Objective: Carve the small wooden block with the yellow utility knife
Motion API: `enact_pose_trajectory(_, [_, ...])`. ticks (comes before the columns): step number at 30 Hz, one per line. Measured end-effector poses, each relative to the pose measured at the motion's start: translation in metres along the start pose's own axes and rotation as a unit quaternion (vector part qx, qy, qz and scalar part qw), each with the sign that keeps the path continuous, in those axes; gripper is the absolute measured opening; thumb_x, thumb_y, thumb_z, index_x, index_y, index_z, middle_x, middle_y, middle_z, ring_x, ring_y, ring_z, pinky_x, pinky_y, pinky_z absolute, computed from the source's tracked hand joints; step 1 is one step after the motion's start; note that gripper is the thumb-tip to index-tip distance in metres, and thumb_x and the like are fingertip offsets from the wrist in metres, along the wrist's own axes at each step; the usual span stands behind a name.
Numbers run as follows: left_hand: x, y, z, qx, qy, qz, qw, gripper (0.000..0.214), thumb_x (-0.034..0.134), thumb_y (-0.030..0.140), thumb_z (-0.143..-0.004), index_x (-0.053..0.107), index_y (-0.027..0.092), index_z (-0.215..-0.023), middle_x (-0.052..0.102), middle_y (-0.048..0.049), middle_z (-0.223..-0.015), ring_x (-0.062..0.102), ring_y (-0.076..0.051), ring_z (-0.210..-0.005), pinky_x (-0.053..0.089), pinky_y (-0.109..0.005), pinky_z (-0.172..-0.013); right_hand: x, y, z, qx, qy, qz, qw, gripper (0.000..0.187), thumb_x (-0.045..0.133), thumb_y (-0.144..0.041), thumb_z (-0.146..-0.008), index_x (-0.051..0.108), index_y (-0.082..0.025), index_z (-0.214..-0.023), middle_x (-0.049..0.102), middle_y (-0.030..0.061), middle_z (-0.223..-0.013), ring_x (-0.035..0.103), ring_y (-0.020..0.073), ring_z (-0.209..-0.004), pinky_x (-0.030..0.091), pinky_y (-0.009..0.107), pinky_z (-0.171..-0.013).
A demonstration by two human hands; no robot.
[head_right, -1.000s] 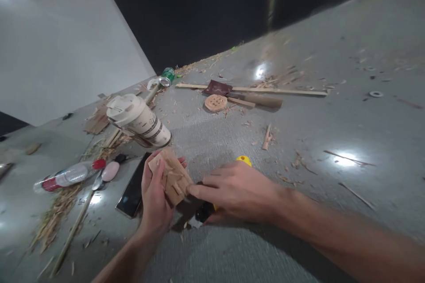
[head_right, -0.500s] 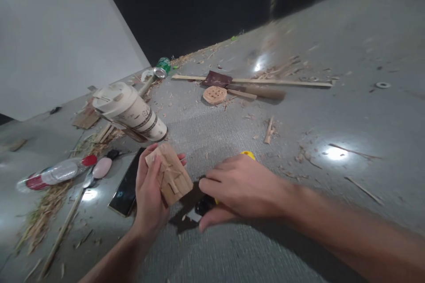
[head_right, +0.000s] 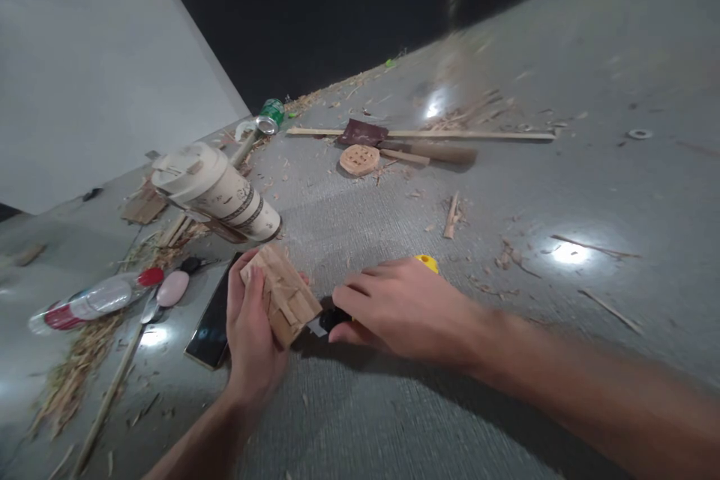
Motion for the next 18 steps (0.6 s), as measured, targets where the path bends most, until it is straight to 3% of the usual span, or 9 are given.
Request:
enact_pose_trajectory(8, [-0.001, -0.001, 0.000, -0.004, -0.002, -0.011, 1.000, 0.048, 0.073, 0.062, -0.097, 0.057, 0.030, -0.129, 0.072, -0.0013, -0.096, 0.074, -0.018, -0.070, 0.060, -0.027, -0.062, 0.001, 0.003, -0.001, 0.005, -0.008, 0.009, 1.000, 0.055, 0.030, -0.056, -0.120, 0.064, -0.021, -0.094, 0.070, 0.0009, -0.082, 0.060, 0.0149, -0.067, 0.033, 0.034, -0.064])
enact_pose_trajectory(12, [-0.005, -0.004, -0.003, 0.001, 0.011, -0.030, 1.000, 0.046, 0.073, 0.065, -0.098, 0.061, 0.029, -0.124, 0.069, -0.0017, -0.103, 0.070, -0.017, -0.079, 0.059, -0.025, -0.065, -0.002, 0.000, -0.001, 0.012, 0.000, 0.026, 1.000, 0.056, 0.032, -0.056, -0.119, 0.066, -0.021, -0.092, 0.069, 0.0004, -0.081, 0.059, 0.0152, -0.064, 0.034, 0.036, -0.061])
enact_pose_trajectory(16, [-0.015, 0.007, -0.008, 0.064, 0.038, -0.048, 0.996, 0.040, 0.073, 0.061, -0.100, 0.062, 0.025, -0.115, 0.064, -0.0014, -0.104, 0.064, -0.017, -0.089, 0.057, -0.025, -0.075, -0.014, -0.002, -0.002, 0.045, 0.034, 0.081, 0.995, 0.053, 0.035, -0.052, -0.120, 0.066, -0.022, -0.090, 0.070, 0.0012, -0.079, 0.061, 0.0169, -0.064, 0.034, 0.038, -0.061])
enact_pose_trajectory(18, [-0.020, 0.014, -0.007, 0.101, 0.054, -0.066, 0.991, 0.038, 0.072, 0.058, -0.101, 0.063, 0.025, -0.115, 0.063, -0.0019, -0.107, 0.063, -0.017, -0.093, 0.055, -0.026, -0.079, -0.021, 0.010, -0.001, 0.099, 0.041, 0.117, 0.987, 0.053, 0.032, -0.049, -0.120, 0.068, -0.021, -0.092, 0.072, 0.0037, -0.080, 0.061, 0.0178, -0.064, 0.031, 0.038, -0.059])
Point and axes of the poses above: each hand's wrist, its own z-axis away from the middle knuckle, its own x-axis out of the palm, y = z × x, the point moved 8 cm from there along -z, towards the middle knuckle
